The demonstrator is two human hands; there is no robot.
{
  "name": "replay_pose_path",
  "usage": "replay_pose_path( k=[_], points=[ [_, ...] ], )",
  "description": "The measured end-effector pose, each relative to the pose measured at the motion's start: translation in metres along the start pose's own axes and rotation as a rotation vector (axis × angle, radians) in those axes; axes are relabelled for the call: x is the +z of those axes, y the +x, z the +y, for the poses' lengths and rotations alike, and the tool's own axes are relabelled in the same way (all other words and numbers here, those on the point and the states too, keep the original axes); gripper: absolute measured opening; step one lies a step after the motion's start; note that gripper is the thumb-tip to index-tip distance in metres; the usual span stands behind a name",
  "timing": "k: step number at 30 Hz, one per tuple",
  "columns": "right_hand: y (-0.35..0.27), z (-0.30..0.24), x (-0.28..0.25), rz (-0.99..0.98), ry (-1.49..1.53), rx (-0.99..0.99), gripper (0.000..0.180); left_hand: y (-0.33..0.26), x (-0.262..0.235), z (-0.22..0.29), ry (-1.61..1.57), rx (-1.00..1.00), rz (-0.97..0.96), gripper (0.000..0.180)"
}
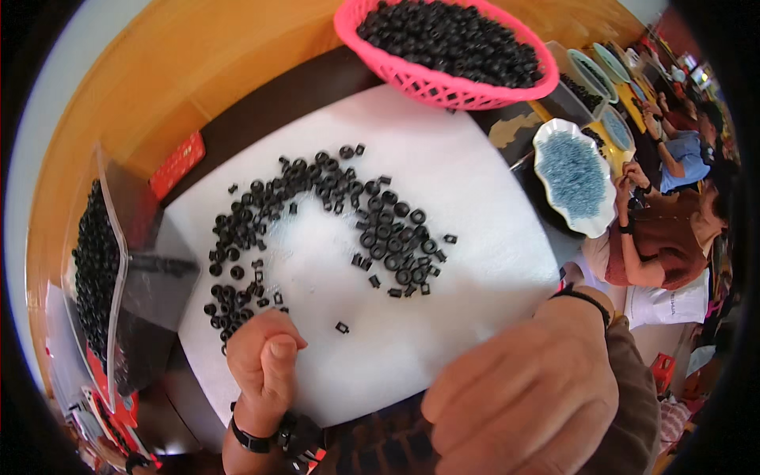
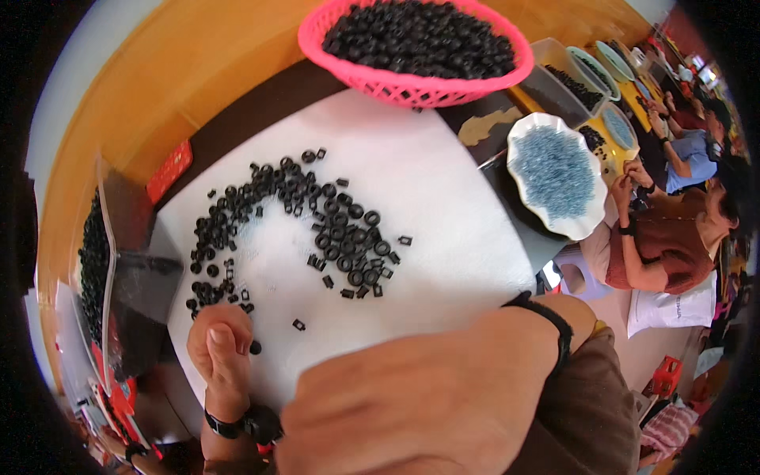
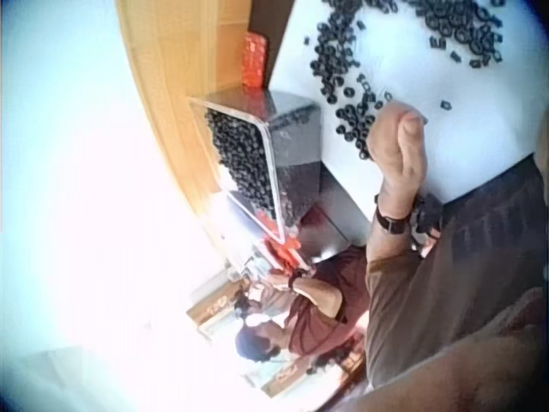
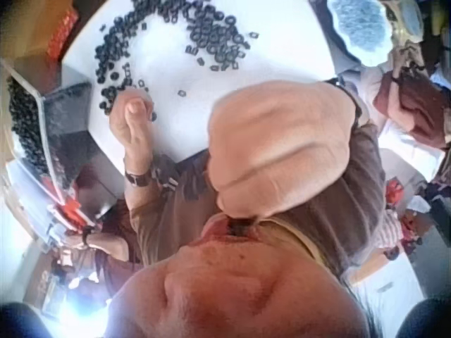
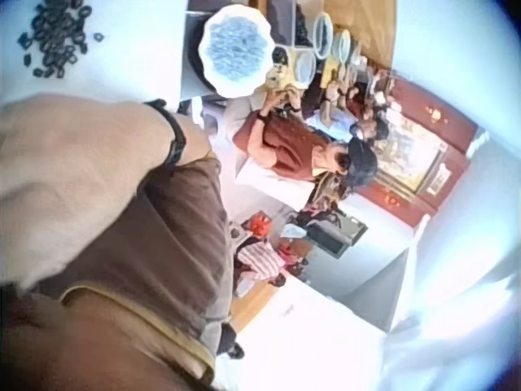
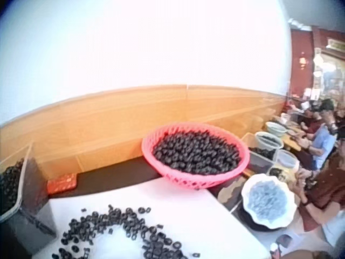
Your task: The person assembles plastic cord locks by hand by picking up a spring and a plunger, inserting the spring into the plunger, and then sliding the plunger into a housing. The process is repeated for multiple sets of components, placing each finished cord lock back onto the white foam surface.
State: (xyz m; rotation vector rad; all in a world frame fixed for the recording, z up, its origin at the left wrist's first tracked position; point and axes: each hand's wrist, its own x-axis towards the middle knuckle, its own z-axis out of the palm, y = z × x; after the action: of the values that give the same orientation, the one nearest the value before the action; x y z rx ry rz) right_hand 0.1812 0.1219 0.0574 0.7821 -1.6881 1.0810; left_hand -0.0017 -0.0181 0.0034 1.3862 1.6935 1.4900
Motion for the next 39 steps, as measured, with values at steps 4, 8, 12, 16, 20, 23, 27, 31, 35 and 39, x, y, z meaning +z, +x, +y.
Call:
replay_pose_path(
  k=[4,8,12,16,20,23,27,31,35,39],
  points=[
    [0.016,-0.029,0.002,0.162,-0.217,-0.039,0.01,-0.001,0.002,0.002,0.02,-0.035,-0.006,0.035],
    [0.026,-0.066,0.006,0.241,-0.351,0.068,0.006,-0.001,0.005,0.005,0.053,-0.017,-0.013,0.035],
    [0.026,-0.081,0.004,0.145,-0.347,-0.064,0.005,-0.003,0.009,0.015,0.102,0.033,-0.039,0.031],
    [0.031,-0.098,0.007,0.11,-0.558,-0.133,0.004,-0.012,0.016,0.028,0.133,0.097,-0.081,0.031],
    [0.029,-0.11,0.03,0.133,-0.664,-0.267,0.003,-0.018,0.019,0.058,0.223,0.253,-0.164,0.016],
    [0.025,-0.137,0.005,-0.387,-0.446,-0.26,0.005,-0.035,0.017,0.071,0.3,0.416,-0.217,0.014],
    [0.014,-0.137,0.037,0.048,-0.742,-0.467,0.005,-0.05,0.014,0.081,0.363,0.509,-0.218,0.015],
    [0.003,-0.139,0.033,-0.112,-0.664,-0.398,0.009,-0.056,0.008,0.083,0.383,0.503,-0.181,0.021],
    [-0.001,-0.13,0.034,-0.077,-0.599,-0.166,0.01,-0.057,0.012,0.083,0.255,0.473,-0.2,0.027],
    [0.0,-0.113,0.042,-0.073,-0.458,0.041,0.011,-0.053,0.007,0.102,0.169,0.462,-0.396,0.025]
  ],
)
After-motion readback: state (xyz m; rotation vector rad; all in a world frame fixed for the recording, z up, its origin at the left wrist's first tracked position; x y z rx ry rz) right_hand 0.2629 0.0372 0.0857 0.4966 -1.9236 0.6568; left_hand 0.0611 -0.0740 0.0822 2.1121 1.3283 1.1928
